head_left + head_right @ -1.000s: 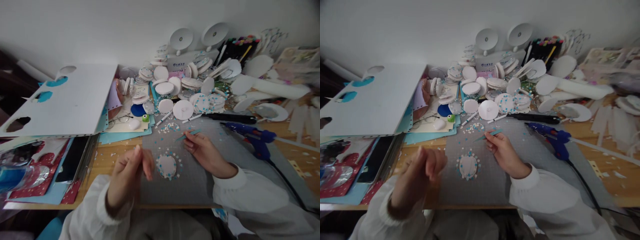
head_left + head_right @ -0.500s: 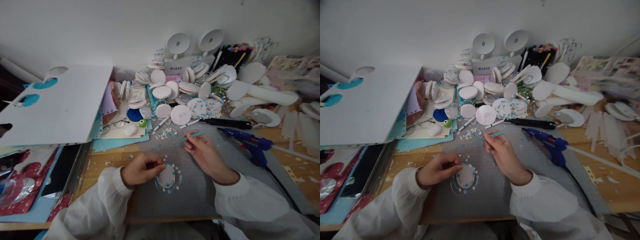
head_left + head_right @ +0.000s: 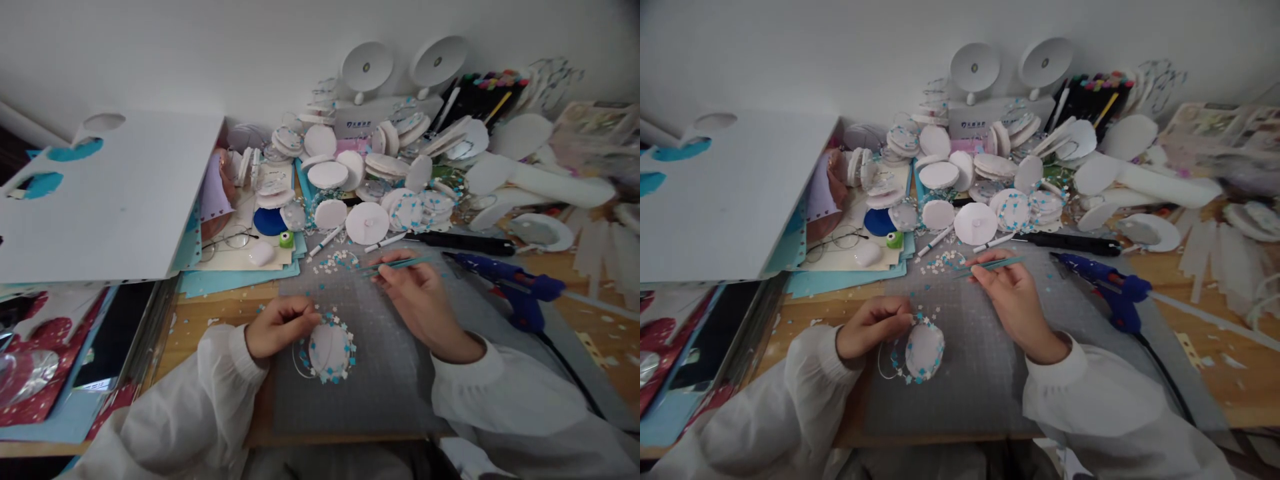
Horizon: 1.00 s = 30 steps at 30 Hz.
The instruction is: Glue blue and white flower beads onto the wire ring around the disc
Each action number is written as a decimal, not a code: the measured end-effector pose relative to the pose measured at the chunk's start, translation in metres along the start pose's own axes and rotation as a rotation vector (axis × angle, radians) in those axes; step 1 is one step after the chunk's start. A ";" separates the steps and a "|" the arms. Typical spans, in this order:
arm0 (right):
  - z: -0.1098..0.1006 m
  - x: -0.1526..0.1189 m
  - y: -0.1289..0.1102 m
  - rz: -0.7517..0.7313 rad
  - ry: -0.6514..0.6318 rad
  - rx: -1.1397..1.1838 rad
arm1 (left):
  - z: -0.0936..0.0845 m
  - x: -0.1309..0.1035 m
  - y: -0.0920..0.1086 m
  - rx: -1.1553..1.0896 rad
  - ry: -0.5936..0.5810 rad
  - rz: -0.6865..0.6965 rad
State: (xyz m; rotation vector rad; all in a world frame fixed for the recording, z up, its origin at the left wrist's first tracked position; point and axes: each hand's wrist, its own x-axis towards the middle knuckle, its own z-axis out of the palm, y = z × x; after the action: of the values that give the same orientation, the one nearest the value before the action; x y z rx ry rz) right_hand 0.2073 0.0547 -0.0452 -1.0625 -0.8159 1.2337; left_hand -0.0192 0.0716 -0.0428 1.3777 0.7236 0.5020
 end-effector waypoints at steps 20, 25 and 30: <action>0.004 -0.015 -0.002 0.014 -0.203 -0.298 | 0.001 -0.002 0.005 0.054 0.024 0.036; 0.003 -0.018 0.007 -0.025 -0.283 -0.394 | 0.001 -0.002 0.004 0.043 0.007 0.045; 0.004 -0.013 0.003 -0.064 -0.179 -0.394 | 0.001 -0.001 0.005 0.086 0.005 0.049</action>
State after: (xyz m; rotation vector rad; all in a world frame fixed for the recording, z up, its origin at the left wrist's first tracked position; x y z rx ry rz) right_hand 0.2003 0.0432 -0.0455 -1.2386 -1.2580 1.1507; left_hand -0.0188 0.0703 -0.0378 1.4782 0.7239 0.5181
